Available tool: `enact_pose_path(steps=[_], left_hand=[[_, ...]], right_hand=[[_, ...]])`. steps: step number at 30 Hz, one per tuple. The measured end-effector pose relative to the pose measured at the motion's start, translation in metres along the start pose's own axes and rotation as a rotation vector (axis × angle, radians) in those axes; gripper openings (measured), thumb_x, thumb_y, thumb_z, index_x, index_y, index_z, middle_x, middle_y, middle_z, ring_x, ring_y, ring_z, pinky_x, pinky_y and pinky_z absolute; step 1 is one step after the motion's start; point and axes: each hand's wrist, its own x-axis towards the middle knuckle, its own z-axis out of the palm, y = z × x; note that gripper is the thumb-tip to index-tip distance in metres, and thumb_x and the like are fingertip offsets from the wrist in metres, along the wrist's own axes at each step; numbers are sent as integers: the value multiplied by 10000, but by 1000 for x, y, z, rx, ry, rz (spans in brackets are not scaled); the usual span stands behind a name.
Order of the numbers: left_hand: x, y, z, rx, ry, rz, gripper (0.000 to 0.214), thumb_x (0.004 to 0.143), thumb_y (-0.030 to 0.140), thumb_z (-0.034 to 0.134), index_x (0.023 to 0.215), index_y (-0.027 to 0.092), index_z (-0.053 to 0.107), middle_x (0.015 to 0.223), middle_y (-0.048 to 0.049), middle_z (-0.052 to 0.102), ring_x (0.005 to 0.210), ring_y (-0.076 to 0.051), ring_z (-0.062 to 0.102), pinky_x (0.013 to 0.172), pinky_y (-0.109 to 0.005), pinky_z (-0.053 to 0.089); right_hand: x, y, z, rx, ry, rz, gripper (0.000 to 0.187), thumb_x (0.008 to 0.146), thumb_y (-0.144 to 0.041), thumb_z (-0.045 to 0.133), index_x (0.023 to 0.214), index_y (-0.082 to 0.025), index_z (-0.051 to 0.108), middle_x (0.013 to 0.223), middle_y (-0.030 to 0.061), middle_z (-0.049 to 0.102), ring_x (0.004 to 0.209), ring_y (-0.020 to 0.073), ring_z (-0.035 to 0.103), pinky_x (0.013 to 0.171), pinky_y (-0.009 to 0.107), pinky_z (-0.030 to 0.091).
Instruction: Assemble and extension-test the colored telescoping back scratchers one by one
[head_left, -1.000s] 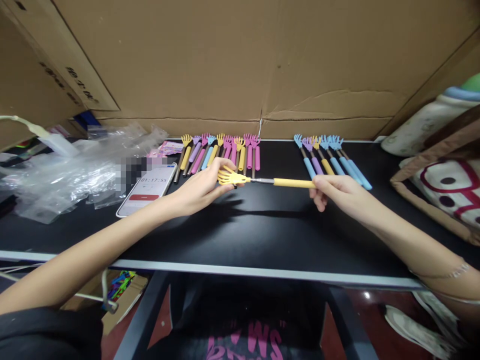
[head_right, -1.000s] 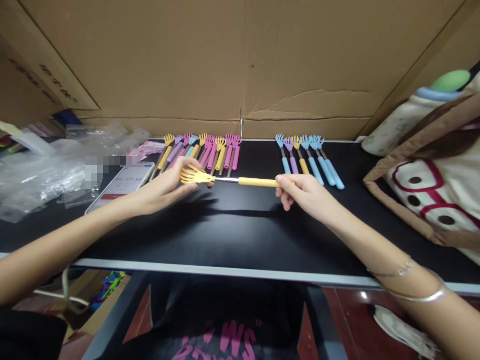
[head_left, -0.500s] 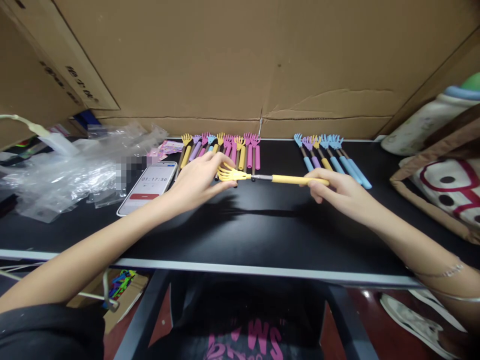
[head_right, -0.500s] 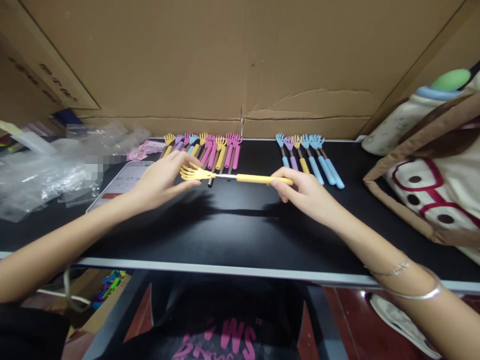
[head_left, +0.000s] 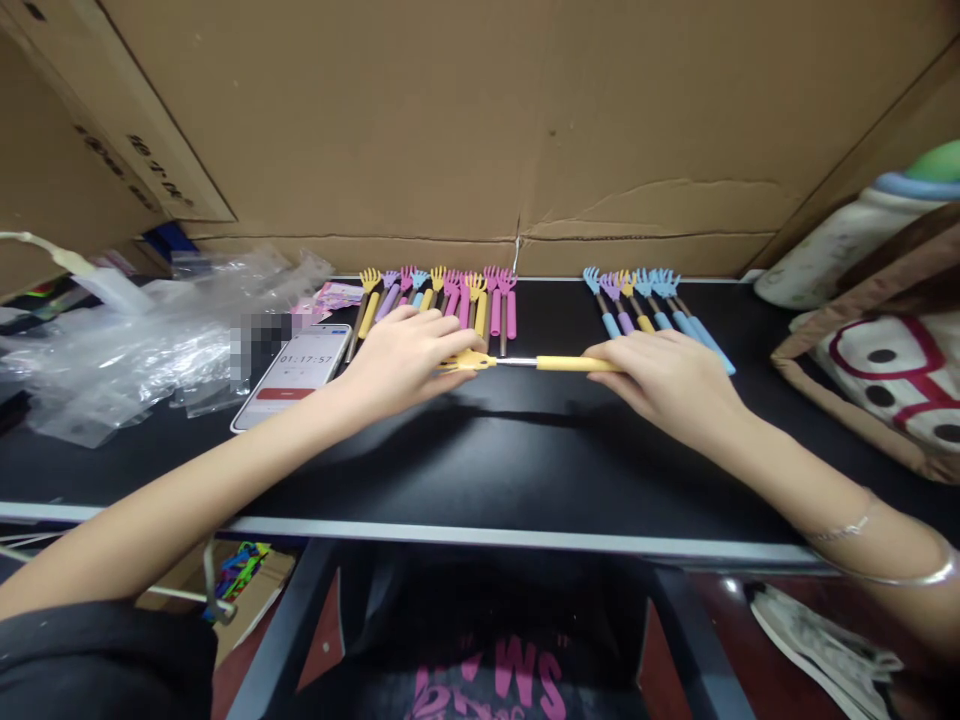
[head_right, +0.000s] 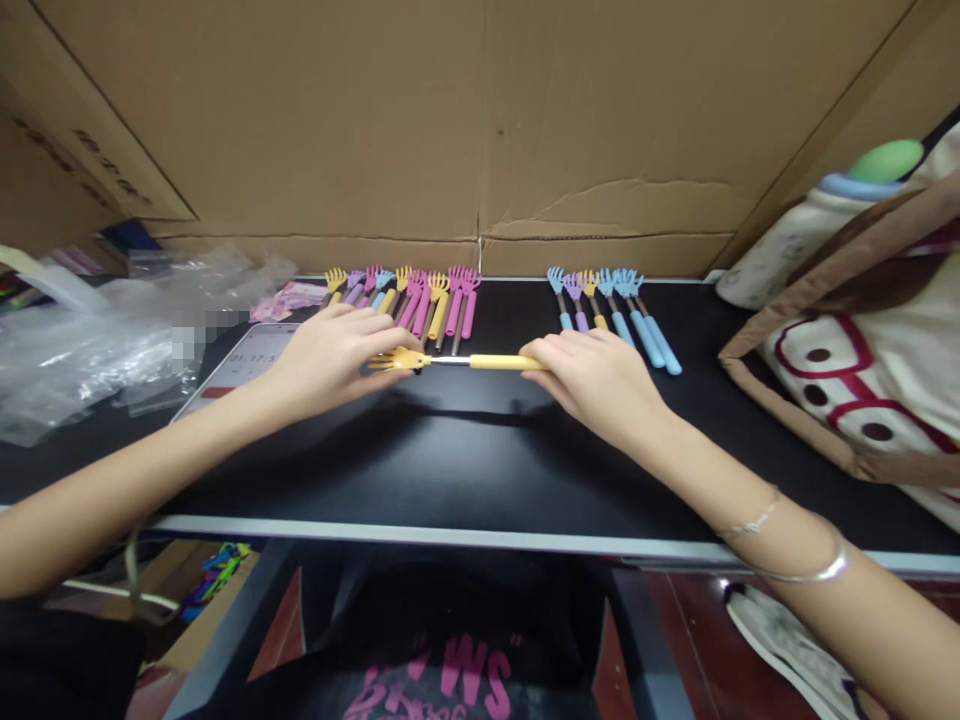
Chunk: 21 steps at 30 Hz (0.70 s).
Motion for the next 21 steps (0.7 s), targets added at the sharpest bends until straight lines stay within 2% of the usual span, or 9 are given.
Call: enact_pose_path(steps=[7,12,15,21], left_hand=[[13,16,0,90,78,113,223,985,374,517,988,210,668,825,-29,696,817,-215,623,736,-348,373],[28,26,4,130,108,174,167,973,255,509,891,184,636,772,-26,669,760,-195,607,720,-335,375],[34,28,8,128,93,174,238,996,252,474,816,178,611,716,-30,647,710,-182,593,705,-325,376],[32,27,7,47,31,118,272,1020,314,444,872,197,640,754,-45,678,758,-193,615,723,-336,391]], right_hand=[[20,-24,0,-25,-3,-82,262,1031,-318,434,1000,-188,659,807,25,743,694,152,660,639,301,341],[31,-43,5,-62,-65,-52,288,1033,-325,408,1004,-195,663,810,27,751,583,138,622,538,297,256],[32,-44,5,-76,-76,-34,324,1037,-347,393,953,-190,663,763,32,740,560,140,615,520,297,231],[34,-39,-1,-87,-90,-24,400,1044,-386,351,865,-207,660,654,31,695,552,137,594,536,300,243]])
